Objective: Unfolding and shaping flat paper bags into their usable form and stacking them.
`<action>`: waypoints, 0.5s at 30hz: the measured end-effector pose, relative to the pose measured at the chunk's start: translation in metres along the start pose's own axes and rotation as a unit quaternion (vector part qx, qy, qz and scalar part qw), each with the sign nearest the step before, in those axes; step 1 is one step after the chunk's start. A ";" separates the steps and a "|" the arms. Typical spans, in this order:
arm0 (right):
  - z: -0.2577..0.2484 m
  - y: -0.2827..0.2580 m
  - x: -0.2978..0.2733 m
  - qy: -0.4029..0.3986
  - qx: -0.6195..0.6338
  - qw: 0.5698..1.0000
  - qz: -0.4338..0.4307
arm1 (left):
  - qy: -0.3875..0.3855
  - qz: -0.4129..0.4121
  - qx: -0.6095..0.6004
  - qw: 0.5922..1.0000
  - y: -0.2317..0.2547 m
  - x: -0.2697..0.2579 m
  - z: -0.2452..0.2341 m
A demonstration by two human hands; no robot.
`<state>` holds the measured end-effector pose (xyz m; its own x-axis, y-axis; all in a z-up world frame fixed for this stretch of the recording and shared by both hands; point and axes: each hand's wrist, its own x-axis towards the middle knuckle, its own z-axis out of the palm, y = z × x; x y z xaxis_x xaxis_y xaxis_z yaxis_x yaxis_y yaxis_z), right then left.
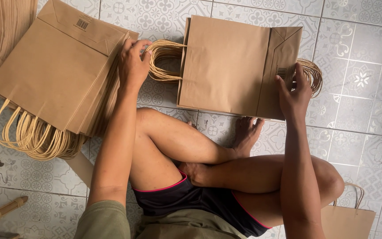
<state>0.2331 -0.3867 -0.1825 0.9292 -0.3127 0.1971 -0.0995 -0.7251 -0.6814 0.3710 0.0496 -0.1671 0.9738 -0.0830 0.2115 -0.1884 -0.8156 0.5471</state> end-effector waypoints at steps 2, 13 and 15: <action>-0.001 -0.005 0.000 -0.001 0.003 1.000 0.000 | 0.008 0.010 -0.002 1.000 -0.001 0.001 0.001; 0.003 -0.008 0.000 -0.007 -0.015 0.999 0.030 | -0.020 -0.033 0.036 0.999 0.000 0.000 0.000; 0.004 -0.011 -0.001 -0.023 -0.020 0.998 0.061 | 0.000 -0.013 0.041 0.999 0.000 -0.001 0.001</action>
<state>0.2352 -0.3755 -0.1781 0.9245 -0.3723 0.0816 -0.2257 -0.7073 -0.6699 0.3702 0.0490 -0.1683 0.9782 -0.0618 0.1981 -0.1525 -0.8616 0.4841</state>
